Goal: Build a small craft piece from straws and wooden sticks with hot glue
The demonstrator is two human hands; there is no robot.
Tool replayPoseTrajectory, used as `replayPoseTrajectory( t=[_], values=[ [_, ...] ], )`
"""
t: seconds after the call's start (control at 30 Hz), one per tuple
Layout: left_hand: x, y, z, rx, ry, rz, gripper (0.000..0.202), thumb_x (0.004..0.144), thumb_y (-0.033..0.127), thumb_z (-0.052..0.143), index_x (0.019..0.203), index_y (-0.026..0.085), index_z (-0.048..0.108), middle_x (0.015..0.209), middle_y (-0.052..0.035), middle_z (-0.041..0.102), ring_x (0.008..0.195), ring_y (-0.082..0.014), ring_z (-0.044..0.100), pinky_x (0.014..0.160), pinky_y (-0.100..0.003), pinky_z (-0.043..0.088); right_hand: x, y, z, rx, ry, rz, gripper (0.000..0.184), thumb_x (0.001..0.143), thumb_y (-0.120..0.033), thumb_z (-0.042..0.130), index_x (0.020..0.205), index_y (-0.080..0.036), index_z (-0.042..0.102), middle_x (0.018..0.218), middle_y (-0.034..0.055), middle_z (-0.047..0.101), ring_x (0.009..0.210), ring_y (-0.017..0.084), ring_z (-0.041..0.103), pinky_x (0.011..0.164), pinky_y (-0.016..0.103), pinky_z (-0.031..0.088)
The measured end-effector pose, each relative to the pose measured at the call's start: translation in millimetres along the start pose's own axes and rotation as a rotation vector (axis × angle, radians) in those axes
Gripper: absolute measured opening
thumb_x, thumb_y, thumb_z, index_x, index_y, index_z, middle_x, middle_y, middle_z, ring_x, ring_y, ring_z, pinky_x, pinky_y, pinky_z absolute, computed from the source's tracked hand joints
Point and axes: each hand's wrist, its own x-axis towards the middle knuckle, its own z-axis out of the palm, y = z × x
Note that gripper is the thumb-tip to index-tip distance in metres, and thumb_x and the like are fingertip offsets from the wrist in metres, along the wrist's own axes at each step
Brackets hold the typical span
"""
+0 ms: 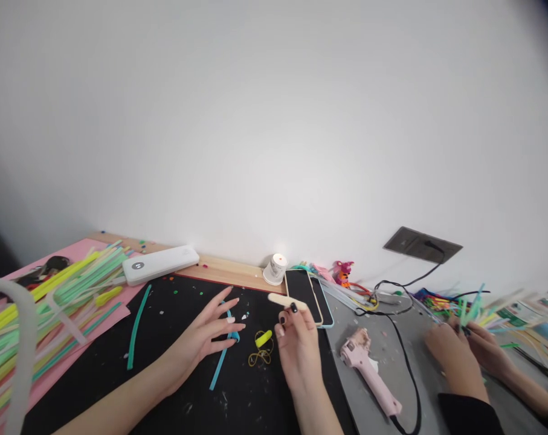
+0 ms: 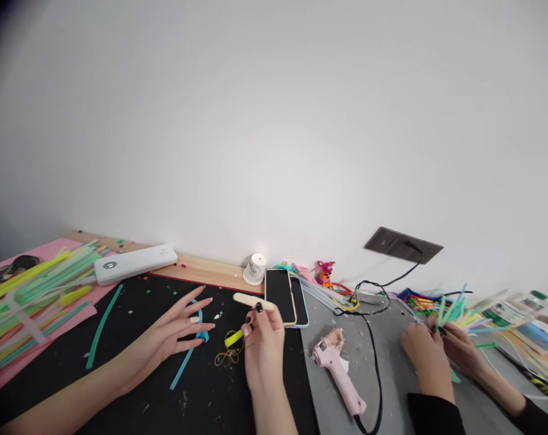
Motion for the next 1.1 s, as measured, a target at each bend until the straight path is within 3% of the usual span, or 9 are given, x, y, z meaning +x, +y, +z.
replayPoseTrajectory(
  t=[0.13,0.2,0.3,0.37,0.43,0.57,0.7,0.93,1.1],
  values=[
    [-1,6,-1.9,-0.065,0.064,0.026,0.064,0.08,0.046,0.057,0.135,0.046,0.025,0.148,-0.0067,0.031,0.1,-0.0276,0.064,0.085,-0.045,0.047,9,-22,-11,0.145,0.059,-0.104,0.023,0.062,-0.021,0.079,0.078,-0.022,0.062,0.074,-0.0043,0.061,0.058,0.006,0.052,0.046,0.014,0.041],
    [-1,7,-3.0,-0.075,0.084,0.076,0.05,0.082,0.046,0.054,0.129,0.04,0.039,0.141,-0.0074,0.041,0.096,-0.0266,0.064,0.082,-0.044,0.049,10,-27,-13,0.156,0.062,-0.123,0.021,0.063,-0.02,0.079,0.076,-0.021,0.062,0.072,-0.005,0.06,0.055,0.005,0.05,0.045,0.013,0.04],
    [-1,5,-5.3,-0.016,0.095,0.15,0.025,0.081,0.044,0.055,0.087,0.021,0.063,0.119,-0.0083,0.056,0.098,-0.0263,0.06,0.082,-0.04,0.05,6,-20,-9,0.087,-0.003,-0.08,0.017,0.065,-0.017,0.077,0.074,-0.02,0.062,0.068,-0.0047,0.059,0.053,0.005,0.048,0.043,0.013,0.039],
    [0,2,-6.4,0.083,0.08,0.194,0.032,0.08,0.042,0.056,0.061,0.017,0.059,0.101,-0.0073,0.06,0.097,-0.0251,0.056,0.082,-0.035,0.05,1,-10,-3,0.027,-0.068,-0.033,0.014,0.068,-0.017,0.075,0.073,-0.019,0.062,0.066,-0.0042,0.057,0.051,0.005,0.047,0.042,0.014,0.038],
    [1,-1,-6.3,0.232,0.033,0.259,0.037,0.08,0.04,0.057,0.051,0.016,0.055,0.087,-0.005,0.059,0.09,-0.0219,0.056,0.079,-0.03,0.049,-5,1,3,-0.021,-0.122,0.011,0.012,0.071,-0.018,0.073,0.071,-0.018,0.061,0.063,-0.0041,0.055,0.049,0.005,0.045,0.041,0.015,0.037],
    [2,-12,-1.0,0.483,-0.086,0.287,0.022,0.08,0.035,0.06,0.069,0.017,0.063,0.063,0.0015,0.055,0.06,-0.0136,0.053,0.06,-0.023,0.044,-14,17,7,-0.105,-0.169,0.065,0.013,0.073,-0.021,0.072,0.071,-0.017,0.06,0.054,-0.0052,0.052,0.045,0.005,0.042,0.041,0.015,0.035],
    [1,-22,5.7,0.384,-0.181,0.195,0.024,0.073,0.03,0.068,0.093,0.018,0.061,0.076,0.0016,0.059,0.052,-0.0102,0.052,0.052,-0.022,0.043,-18,27,7,-0.172,-0.179,0.091,0.015,0.073,-0.024,0.072,0.07,-0.016,0.06,0.048,-0.0064,0.05,0.039,0.005,0.039,0.039,0.016,0.033],
    [-6,-18,10.0,0.102,-0.077,0.144,0.016,0.071,0.029,0.071,0.077,0.016,0.063,0.064,0.003,0.057,0.059,-0.0098,0.052,0.058,-0.02,0.044,-21,36,10,-0.208,-0.181,0.093,0.018,0.069,-0.027,0.075,0.071,-0.015,0.062,0.048,-0.0058,0.053,0.038,0.004,0.04,0.037,0.016,0.033],
    [-8,-18,12.7,0.003,-0.082,0.095,0.018,0.07,0.029,0.074,0.079,0.015,0.068,0.071,-0.0002,0.062,0.063,-0.0091,0.052,0.062,-0.02,0.046,-22,36,12,-0.219,-0.157,0.094,0.019,0.068,-0.027,0.076,0.07,-0.014,0.062,0.049,-0.0051,0.054,0.038,0.004,0.042,0.037,0.015,0.033]
  ],
)
